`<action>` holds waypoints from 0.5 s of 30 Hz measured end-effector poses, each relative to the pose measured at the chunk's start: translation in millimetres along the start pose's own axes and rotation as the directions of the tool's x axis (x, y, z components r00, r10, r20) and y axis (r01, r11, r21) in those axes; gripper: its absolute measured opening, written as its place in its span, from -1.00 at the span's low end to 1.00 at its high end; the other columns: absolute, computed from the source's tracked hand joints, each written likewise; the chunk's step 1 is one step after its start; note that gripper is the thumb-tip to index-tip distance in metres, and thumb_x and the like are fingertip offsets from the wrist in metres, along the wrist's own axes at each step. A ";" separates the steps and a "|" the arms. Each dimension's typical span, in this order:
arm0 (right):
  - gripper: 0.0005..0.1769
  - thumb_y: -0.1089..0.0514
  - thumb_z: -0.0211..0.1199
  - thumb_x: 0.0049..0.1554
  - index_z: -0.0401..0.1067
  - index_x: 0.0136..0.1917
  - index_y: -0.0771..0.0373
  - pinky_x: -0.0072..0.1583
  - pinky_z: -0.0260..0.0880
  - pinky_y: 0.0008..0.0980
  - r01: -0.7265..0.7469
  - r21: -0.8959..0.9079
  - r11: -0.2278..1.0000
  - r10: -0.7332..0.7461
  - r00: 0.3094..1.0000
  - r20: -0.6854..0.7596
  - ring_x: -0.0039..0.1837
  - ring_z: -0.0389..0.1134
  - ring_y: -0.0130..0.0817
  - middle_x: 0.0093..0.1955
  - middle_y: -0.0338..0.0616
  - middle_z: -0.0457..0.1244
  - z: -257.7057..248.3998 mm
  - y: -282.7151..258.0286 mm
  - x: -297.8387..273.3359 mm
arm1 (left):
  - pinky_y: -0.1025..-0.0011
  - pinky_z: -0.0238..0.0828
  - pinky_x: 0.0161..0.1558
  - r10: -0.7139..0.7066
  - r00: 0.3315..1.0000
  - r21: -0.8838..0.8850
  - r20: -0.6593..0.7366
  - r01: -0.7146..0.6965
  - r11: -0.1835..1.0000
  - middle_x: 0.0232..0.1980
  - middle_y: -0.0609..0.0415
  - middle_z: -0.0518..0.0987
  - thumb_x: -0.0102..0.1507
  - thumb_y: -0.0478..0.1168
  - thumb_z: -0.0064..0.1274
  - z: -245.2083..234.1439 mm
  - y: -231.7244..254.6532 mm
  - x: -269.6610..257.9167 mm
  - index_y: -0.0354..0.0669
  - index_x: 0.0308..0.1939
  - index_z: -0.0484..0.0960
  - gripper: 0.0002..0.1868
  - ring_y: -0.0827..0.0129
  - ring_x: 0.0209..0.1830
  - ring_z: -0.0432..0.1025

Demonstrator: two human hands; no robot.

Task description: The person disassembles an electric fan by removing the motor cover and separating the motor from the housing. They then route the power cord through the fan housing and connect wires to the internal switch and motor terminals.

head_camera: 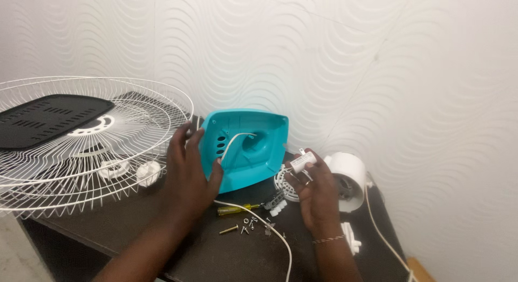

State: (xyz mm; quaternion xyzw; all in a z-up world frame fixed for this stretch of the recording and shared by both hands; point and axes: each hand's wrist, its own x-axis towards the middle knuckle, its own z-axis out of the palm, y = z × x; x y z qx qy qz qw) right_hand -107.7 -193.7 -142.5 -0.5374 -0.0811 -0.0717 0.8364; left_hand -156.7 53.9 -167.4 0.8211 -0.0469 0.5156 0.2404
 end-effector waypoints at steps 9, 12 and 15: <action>-0.61 0.19 0.11 0.20 0.29 0.27 0.38 0.22 0.46 -0.19 0.037 0.259 0.965 -0.067 0.992 0.108 0.23 0.37 -0.15 0.20 0.04 0.29 -1.3 6.2 2.2 | 0.15 0.47 0.03 0.000 0.812 -0.312 0.583 0.224 0.923 0.06 -0.14 0.57 0.16 -0.04 0.28 25.2 65.5 -11.2 -0.21 0.09 0.50 -0.48 0.06 0.08 0.49; -0.63 0.18 0.14 0.22 0.30 0.23 0.42 0.26 0.48 -0.24 0.060 0.239 0.969 -0.074 0.996 0.052 0.26 0.39 -0.17 0.21 0.14 0.30 -3.3 6.2 5.0 | 0.21 0.51 -0.02 -0.016 0.667 -0.283 0.745 0.337 0.898 -0.13 -0.08 0.69 0.11 0.04 0.33 35.5 66.7 -4.6 -0.14 -0.01 0.61 -0.51 0.11 -0.05 0.60; -0.60 0.16 0.15 0.20 0.32 0.24 0.42 0.24 0.49 -0.28 0.058 0.255 0.965 -0.072 0.996 0.045 0.25 0.39 -0.19 0.21 0.13 0.32 -5.0 6.9 8.1 | 0.18 0.49 -0.04 -0.041 0.650 -0.258 0.759 0.359 0.897 -0.15 -0.12 0.68 0.09 0.02 0.35 48.2 66.4 -0.4 -0.11 0.14 0.56 -0.40 0.06 -0.08 0.58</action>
